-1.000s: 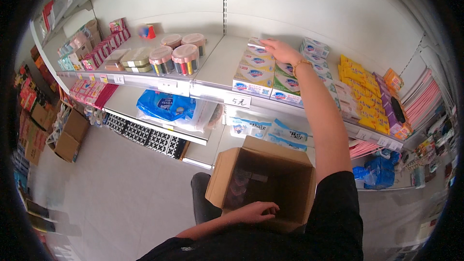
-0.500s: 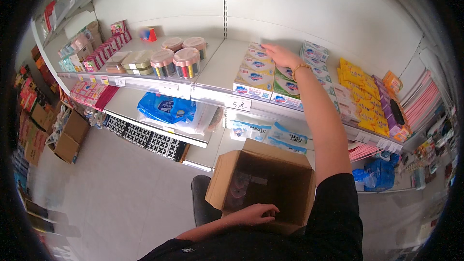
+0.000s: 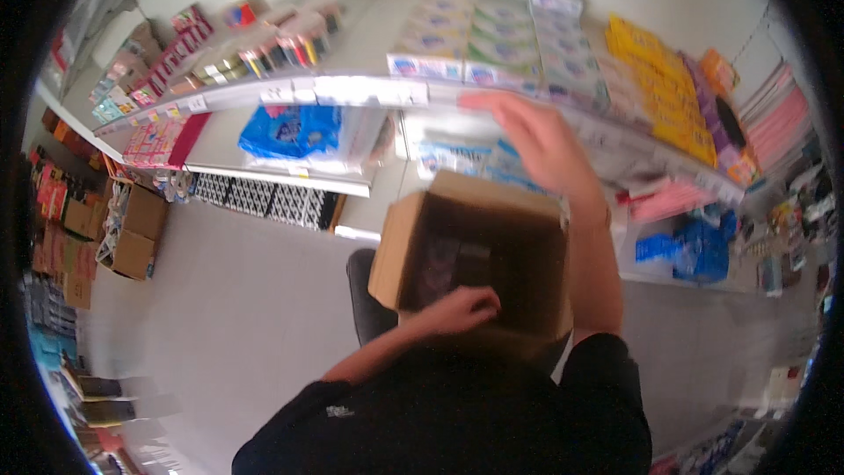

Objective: The person repeatedly picks small rectangular boxes from a cardboard box and places them onto a nearby shelf. The person handles the boxes one at a time, arranging them in rows on the shelf.

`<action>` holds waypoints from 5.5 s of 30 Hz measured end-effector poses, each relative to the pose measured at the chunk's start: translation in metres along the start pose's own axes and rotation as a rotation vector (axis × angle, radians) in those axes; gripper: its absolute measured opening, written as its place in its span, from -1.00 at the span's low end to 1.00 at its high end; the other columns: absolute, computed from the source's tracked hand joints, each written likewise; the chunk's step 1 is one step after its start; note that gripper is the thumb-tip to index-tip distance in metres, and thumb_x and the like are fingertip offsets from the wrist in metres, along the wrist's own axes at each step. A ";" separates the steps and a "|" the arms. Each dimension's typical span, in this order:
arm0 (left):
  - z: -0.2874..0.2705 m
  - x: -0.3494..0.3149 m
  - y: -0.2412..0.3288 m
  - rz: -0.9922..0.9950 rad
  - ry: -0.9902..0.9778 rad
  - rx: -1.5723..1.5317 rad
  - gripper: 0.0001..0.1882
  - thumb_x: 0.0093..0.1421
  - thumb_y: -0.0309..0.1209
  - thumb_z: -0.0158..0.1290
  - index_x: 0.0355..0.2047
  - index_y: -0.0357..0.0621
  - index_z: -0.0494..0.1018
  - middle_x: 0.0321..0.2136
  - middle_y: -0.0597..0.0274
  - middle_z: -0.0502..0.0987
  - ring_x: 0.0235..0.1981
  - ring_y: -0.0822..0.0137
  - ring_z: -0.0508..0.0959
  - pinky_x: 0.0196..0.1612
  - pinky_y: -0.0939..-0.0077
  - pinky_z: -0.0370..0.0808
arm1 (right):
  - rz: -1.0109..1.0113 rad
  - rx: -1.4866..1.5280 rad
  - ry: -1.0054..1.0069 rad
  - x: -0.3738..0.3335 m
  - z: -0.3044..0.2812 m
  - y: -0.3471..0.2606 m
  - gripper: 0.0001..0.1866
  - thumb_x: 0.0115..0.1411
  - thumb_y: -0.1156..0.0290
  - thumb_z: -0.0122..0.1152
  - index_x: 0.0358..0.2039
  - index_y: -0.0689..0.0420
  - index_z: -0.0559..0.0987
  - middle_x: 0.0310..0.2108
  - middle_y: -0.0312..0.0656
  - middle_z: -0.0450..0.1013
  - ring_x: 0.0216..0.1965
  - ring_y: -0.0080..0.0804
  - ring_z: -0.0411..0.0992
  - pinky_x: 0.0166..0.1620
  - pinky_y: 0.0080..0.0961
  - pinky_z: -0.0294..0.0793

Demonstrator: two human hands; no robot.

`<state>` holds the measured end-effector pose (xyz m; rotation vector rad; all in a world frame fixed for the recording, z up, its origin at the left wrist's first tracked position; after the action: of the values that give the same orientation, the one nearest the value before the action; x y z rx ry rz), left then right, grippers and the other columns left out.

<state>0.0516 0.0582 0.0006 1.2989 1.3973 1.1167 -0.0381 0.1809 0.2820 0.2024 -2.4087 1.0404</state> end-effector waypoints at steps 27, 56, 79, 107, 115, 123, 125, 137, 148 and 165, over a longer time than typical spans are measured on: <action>0.050 0.106 -0.218 -0.317 -0.661 1.221 -0.60 0.28 -0.38 0.06 0.13 -0.07 0.51 0.09 -0.05 0.55 0.04 -0.06 0.59 -0.02 0.01 0.58 | 0.825 0.140 -0.303 -0.331 0.171 0.106 -0.67 0.34 0.22 0.01 -0.15 0.16 0.65 -0.21 0.08 0.59 -0.16 0.13 0.55 -0.05 -0.04 0.54; 0.103 0.027 -0.386 -0.130 -0.993 1.334 -0.67 0.23 -0.20 0.05 -0.11 -0.05 0.63 -0.07 0.09 0.65 -0.05 0.07 0.66 -0.03 0.11 0.58 | 0.873 0.250 -0.299 -0.338 0.177 0.110 -0.56 0.30 0.19 0.14 0.11 0.14 0.48 -0.26 0.02 0.63 -0.18 0.09 0.57 -0.08 -0.02 0.55; -0.028 0.031 0.007 0.074 -0.002 0.544 -0.36 0.05 -0.37 0.29 0.16 -0.11 0.35 0.12 -0.02 0.44 0.15 -0.06 0.44 0.14 0.16 0.47 | 0.752 -0.036 0.075 -0.279 0.119 0.105 -0.44 0.07 0.35 0.44 0.08 0.19 0.50 -0.06 0.00 0.55 -0.12 -0.05 0.57 -0.02 -0.29 0.53; -0.074 -0.021 0.002 -0.018 0.457 0.309 -0.03 0.20 -0.36 0.20 0.47 -0.12 -0.17 0.03 0.02 0.55 -0.10 -0.01 0.62 -0.11 0.13 0.57 | 0.083 -0.340 0.039 -0.080 0.041 -0.012 -0.25 -0.02 0.32 0.53 0.21 0.12 0.47 -0.04 -0.05 0.53 -0.09 -0.11 0.50 0.18 -0.21 0.38; -0.038 -0.011 -0.035 -0.083 0.145 0.589 -0.27 0.25 -0.34 0.15 0.36 -0.09 0.09 -0.16 -0.09 0.63 -0.15 -0.14 0.63 -0.10 0.02 0.56 | -0.120 -0.204 0.140 0.132 0.040 -0.029 -0.18 0.07 0.25 0.51 0.30 0.22 0.37 0.19 0.00 0.44 0.12 -0.23 0.47 0.16 -0.38 0.45; -0.030 -0.017 -0.033 -0.152 0.039 0.612 -0.44 0.25 -0.24 0.12 0.20 -0.21 0.31 -0.12 -0.23 0.60 -0.10 -0.20 0.60 0.00 -0.06 0.53 | 0.002 -0.294 0.012 0.191 0.074 0.028 -0.21 0.09 0.06 0.45 0.24 0.25 0.44 0.10 0.08 0.50 0.06 -0.10 0.52 0.11 -0.34 0.49; -0.029 -0.015 -0.042 -0.158 0.025 0.624 -0.46 0.28 -0.22 0.10 0.21 -0.18 0.31 -0.12 -0.25 0.59 -0.07 -0.19 0.59 0.00 -0.05 0.52 | 0.056 -0.323 -0.045 0.188 0.083 0.045 -0.27 0.10 0.05 0.43 0.20 0.19 0.50 0.06 0.05 0.54 0.05 -0.10 0.54 0.10 -0.32 0.50; -0.021 -0.014 -0.054 -0.177 -0.020 0.609 -0.51 0.32 -0.21 0.07 0.18 -0.16 0.34 -0.10 -0.24 0.59 -0.04 -0.20 0.57 0.04 -0.05 0.50 | 0.114 -0.400 -0.184 0.181 0.089 0.055 -0.33 0.15 -0.08 0.34 0.13 0.14 0.55 0.00 0.04 0.57 0.00 -0.06 0.56 0.05 -0.28 0.52; -0.022 -0.012 -0.047 -0.202 -0.028 0.619 -0.52 0.27 -0.21 0.09 0.10 -0.22 0.41 -0.11 -0.25 0.60 -0.06 -0.20 0.59 0.04 -0.03 0.51 | -0.253 -0.618 0.189 0.159 0.073 0.014 -0.47 0.34 0.08 0.18 0.20 0.10 0.47 0.02 -0.03 0.56 0.03 -0.04 0.53 0.12 -0.18 0.48; -0.049 0.005 -0.032 -0.242 0.144 0.828 -0.72 0.27 -0.23 0.06 -0.12 -0.14 0.50 -0.27 -0.10 0.62 -0.20 -0.14 0.62 -0.16 -0.07 0.55 | 0.855 0.116 -0.202 -0.300 0.157 0.113 -0.74 0.34 0.40 0.02 -0.14 0.25 0.63 -0.23 -0.02 0.63 -0.17 -0.01 0.60 -0.07 -0.22 0.56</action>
<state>-0.0028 0.0598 -0.0212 1.5513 2.1847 0.4632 0.1221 0.1294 -0.0324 -0.7888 -2.6567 1.5680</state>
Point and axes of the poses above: each hand's wrist, its own x-axis towards the middle knuckle, its own z-axis out of the palm, y = z × x, the point moved 10 cm from there along x, towards the middle knuckle
